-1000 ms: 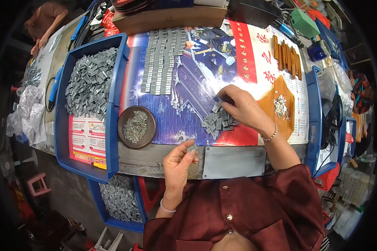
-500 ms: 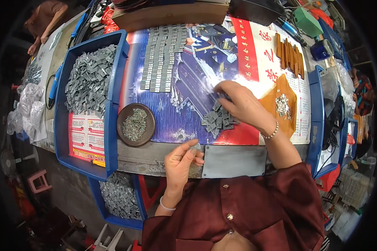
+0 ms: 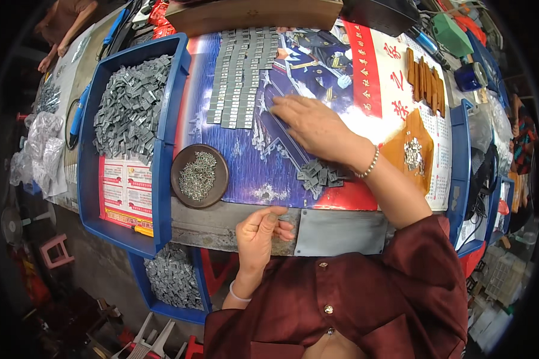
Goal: Manually assembling small metal hardware parts by inserting tiny white components into them at a workshop bench.
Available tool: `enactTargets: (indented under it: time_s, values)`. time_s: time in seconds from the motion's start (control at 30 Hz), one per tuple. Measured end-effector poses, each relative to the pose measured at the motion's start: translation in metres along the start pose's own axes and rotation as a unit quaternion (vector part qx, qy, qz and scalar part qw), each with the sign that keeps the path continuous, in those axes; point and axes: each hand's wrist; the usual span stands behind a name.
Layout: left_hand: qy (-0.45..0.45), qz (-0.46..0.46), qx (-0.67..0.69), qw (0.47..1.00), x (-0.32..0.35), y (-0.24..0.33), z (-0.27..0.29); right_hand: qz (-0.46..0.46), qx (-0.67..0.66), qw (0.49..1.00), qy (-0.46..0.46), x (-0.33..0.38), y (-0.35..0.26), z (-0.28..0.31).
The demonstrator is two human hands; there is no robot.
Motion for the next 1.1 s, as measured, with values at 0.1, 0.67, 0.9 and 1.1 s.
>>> enactTargets:
  time_s: [0.1, 0.67, 0.9, 1.1]
  values:
    - [0.0, 0.009, -0.016, 1.0, -0.001, 0.006, -0.003, -0.007, -0.013, 0.999, -0.046, 0.011, -0.013, 0.002]
    - [0.086, -0.032, -0.177, 0.98, 0.007, 0.02, -0.005, -0.018, -0.13, 0.991, -0.015, 0.027, -0.01, 0.004]
    - [0.131, -0.057, -0.13, 0.981, 0.023, 0.011, 0.001, -0.027, -0.096, 0.995, -0.023, 0.034, -0.027, 0.013]
    - [0.094, 0.001, -0.032, 0.995, 0.013, 0.009, 0.003, -0.101, -0.103, 0.989, -0.026, 0.055, -0.039, 0.036]
Point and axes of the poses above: each hand's wrist, its own x-axis away from the middle knuckle, its own z-axis out of the back of the hand, y = z × x, and after that the axes turned 14 degrees about -x, right-handed
